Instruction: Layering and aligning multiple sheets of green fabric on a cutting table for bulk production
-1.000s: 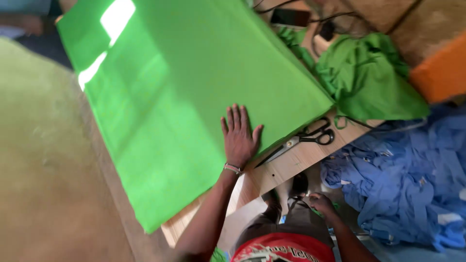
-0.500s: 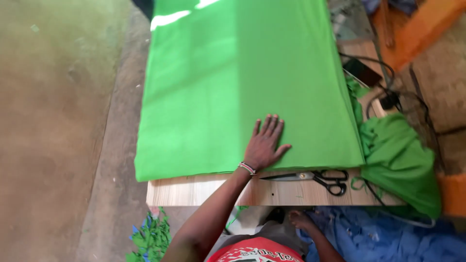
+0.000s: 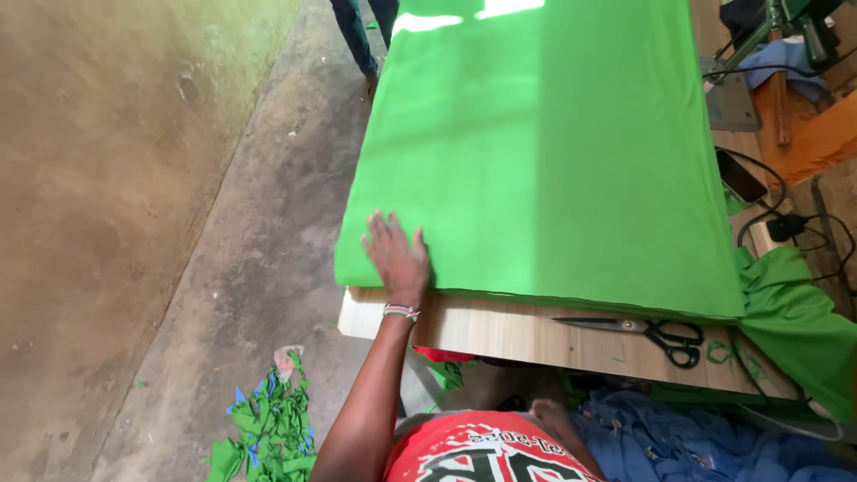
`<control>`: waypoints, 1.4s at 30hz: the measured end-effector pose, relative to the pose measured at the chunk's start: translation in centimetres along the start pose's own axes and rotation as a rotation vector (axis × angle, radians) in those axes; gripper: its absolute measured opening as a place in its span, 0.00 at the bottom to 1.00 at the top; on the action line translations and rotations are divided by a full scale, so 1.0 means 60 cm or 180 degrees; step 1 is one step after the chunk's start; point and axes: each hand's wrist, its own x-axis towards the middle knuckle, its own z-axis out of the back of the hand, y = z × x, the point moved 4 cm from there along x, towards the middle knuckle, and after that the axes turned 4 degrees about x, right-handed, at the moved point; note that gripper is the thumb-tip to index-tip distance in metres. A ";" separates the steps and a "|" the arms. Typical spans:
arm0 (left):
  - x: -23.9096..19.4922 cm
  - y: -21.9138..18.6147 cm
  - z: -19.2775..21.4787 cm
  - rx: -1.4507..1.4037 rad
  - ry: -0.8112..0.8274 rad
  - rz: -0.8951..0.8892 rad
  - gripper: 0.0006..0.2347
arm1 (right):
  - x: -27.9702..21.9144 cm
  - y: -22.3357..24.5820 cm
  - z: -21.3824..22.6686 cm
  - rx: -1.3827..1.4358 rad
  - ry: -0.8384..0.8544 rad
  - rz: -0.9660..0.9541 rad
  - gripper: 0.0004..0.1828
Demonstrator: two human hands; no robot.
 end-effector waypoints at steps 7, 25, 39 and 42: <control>-0.028 0.068 -0.002 0.0066 0.1179 -0.0213 0.30 | -0.003 -0.028 -0.058 -0.0200 -0.0148 -0.0106 0.03; -0.144 0.252 -0.038 -0.1453 0.0122 0.1064 0.26 | -0.458 0.426 0.522 0.2678 -0.4119 0.2423 0.09; -0.148 0.262 -0.064 -0.1145 -0.0008 0.0866 0.18 | -0.316 0.663 -0.374 -0.1332 -0.1498 0.2687 0.11; -0.144 0.274 -0.076 -0.1183 0.0119 0.0814 0.19 | -0.344 0.679 -0.403 -0.2225 -0.1958 0.3304 0.09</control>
